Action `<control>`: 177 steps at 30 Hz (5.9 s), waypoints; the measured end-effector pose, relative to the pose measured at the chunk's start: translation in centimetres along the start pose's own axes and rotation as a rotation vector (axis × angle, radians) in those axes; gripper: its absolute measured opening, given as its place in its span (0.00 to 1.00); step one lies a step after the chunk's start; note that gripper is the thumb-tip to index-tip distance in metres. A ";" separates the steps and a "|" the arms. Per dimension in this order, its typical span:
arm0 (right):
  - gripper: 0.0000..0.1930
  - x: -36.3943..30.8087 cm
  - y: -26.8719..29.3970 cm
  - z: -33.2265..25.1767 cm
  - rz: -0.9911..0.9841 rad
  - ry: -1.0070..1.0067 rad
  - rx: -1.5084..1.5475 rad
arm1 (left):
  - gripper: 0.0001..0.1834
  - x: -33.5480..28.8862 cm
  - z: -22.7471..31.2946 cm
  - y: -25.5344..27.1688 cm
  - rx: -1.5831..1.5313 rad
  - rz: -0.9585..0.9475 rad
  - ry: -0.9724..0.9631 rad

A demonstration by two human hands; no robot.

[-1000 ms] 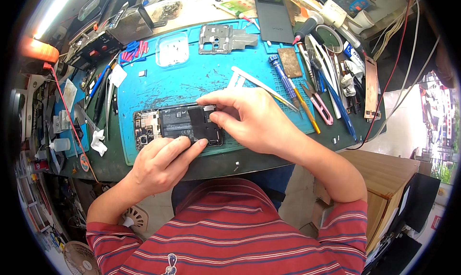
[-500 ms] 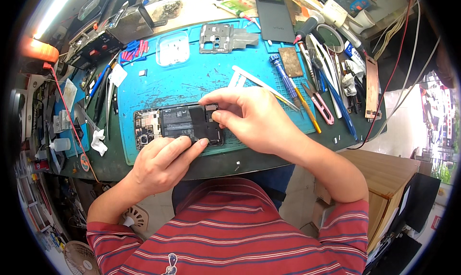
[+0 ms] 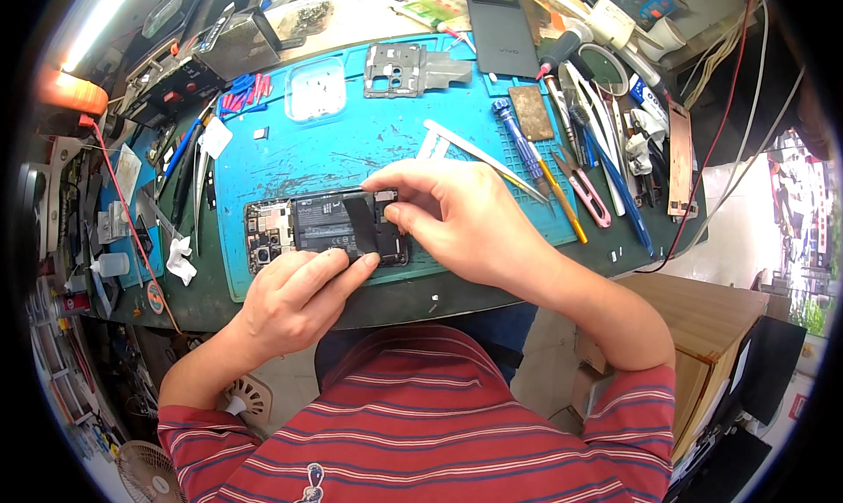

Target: The person uses a metal spudger to pry and adjust a small ribbon cable connector on a smartphone motherboard. They then place a battery into the device chassis and press it down to secure it.

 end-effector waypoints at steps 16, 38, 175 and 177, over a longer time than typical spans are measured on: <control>0.15 -0.4 0.3 -0.7 -0.002 0.203 -0.260 | 0.34 0.0 0.2 -0.1 -0.015 -0.029 0.034; 0.25 -0.8 -0.2 -0.5 -0.050 0.170 -0.275 | 0.26 0.2 -0.5 0.3 -0.120 0.043 0.067; 0.36 -2.8 -0.5 -0.3 0.033 0.202 -0.416 | 0.38 7.2 -1.8 -0.1 -0.401 -0.309 0.313; 0.35 -2.8 -0.6 -0.6 0.033 0.195 -0.422 | 0.38 7.2 -1.8 -0.2 -0.396 -0.322 0.332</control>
Point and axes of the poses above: each hand's wrist, its own x-axis towards the middle knuckle, its own y-axis out of the back of the hand, z = x × y, the point moved 4 cm from there along x, towards the middle knuckle, and after that the axes turned 13 degrees about y, right-handed, at the moved point
